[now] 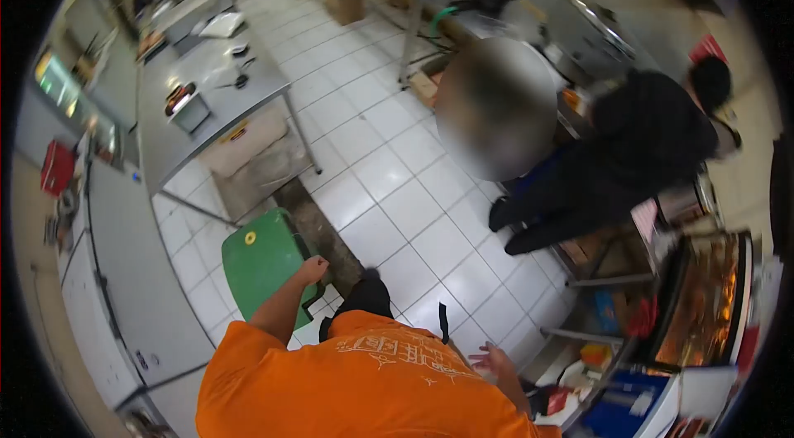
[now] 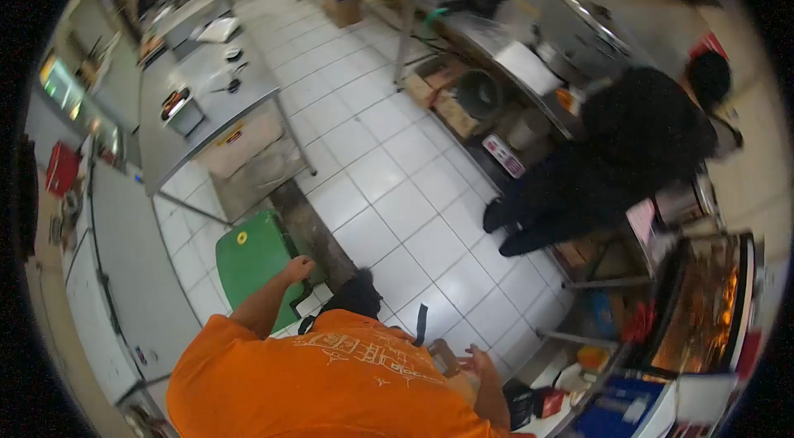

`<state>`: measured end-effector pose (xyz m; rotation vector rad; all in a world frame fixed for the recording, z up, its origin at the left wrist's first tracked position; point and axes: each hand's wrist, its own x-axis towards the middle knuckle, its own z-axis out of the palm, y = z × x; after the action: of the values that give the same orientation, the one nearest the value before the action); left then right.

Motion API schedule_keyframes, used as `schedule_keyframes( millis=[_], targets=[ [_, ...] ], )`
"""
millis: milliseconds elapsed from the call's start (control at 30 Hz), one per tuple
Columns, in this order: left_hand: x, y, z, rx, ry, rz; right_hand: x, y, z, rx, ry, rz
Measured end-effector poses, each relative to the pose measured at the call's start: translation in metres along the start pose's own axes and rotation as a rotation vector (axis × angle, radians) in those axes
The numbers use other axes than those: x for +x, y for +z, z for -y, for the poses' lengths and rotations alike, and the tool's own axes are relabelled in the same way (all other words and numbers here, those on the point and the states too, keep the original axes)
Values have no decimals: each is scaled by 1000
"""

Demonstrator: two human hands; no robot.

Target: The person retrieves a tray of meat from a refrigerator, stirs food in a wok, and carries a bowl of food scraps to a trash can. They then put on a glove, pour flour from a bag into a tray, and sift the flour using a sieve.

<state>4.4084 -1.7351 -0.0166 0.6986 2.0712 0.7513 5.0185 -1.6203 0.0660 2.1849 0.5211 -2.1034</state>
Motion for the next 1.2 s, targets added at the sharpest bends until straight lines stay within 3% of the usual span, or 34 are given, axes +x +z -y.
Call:
schedule_keyframes(
  millis=[67, 100, 167, 200, 233, 267, 300, 400, 433, 467, 500, 533, 567, 600, 667, 700, 800, 1000, 1100, 1167, 1200],
  targets=[
    [5, -4, 8, -247, -138, 116, 28, 0, 93, -905, -162, -163],
    [9, -7, 9, -369, -192, 178, 33, 16, 131, -779, -184, -113],
    [14, -15, -8, -315, -208, 196, 32, 61, 191, -498, -215, -8],
    [18, -23, -22, -207, -102, 166, 28, 91, 227, -346, -240, 46],
    [40, -14, -6, -243, -174, 135, 24, 120, 264, -190, -266, 101],
    [43, -33, -42, -213, -246, 209, 23, 143, 299, -36, -287, 154],
    [71, -16, -19, -269, -198, 156, 74, 150, 312, 190, -242, 303],
    [119, -55, -100, 11, 63, 134, -23, 269, 391, -1422, -361, -362],
    [143, -72, -131, 33, 52, 203, 54, 249, 406, -1737, -625, -222],
    [166, -84, -159, 37, 25, 267, 128, 233, 417, -1125, -838, 177],
    [207, -83, -156, 76, 79, 317, 113, 249, 434, -624, -625, 267],
    [213, -109, -207, 53, 40, 340, 97, 266, 451, -138, -380, 308],
    [254, -108, -199, -27, 200, 326, 97, 273, 470, -687, -597, 112],
    [271, -130, -231, 44, 225, 296, 97, 280, 490, -1228, -741, -194],
    [334, -147, -250, 67, 265, 292, 128, 276, 522, -1143, -746, -31],
    [363, -152, -254, 35, 269, 241, 233, 244, 523, -630, -584, 190],
    [428, -167, -276, -7, 182, 129, 199, 263, 603, -616, -405, 119],
    [482, -210, -320, -100, -38, -7, 156, 371, 829, -695, -391, 222],
    [496, -233, -316, -350, 34, -233, 139, 456, 932, -762, -413, 310],
    [489, -276, -346, -542, -172, -465, 125, 522, 992, -816, -430, 364],
    [479, -307, -371, -479, -194, -689, 120, 556, 1016, -842, -433, 395]
  ],
)
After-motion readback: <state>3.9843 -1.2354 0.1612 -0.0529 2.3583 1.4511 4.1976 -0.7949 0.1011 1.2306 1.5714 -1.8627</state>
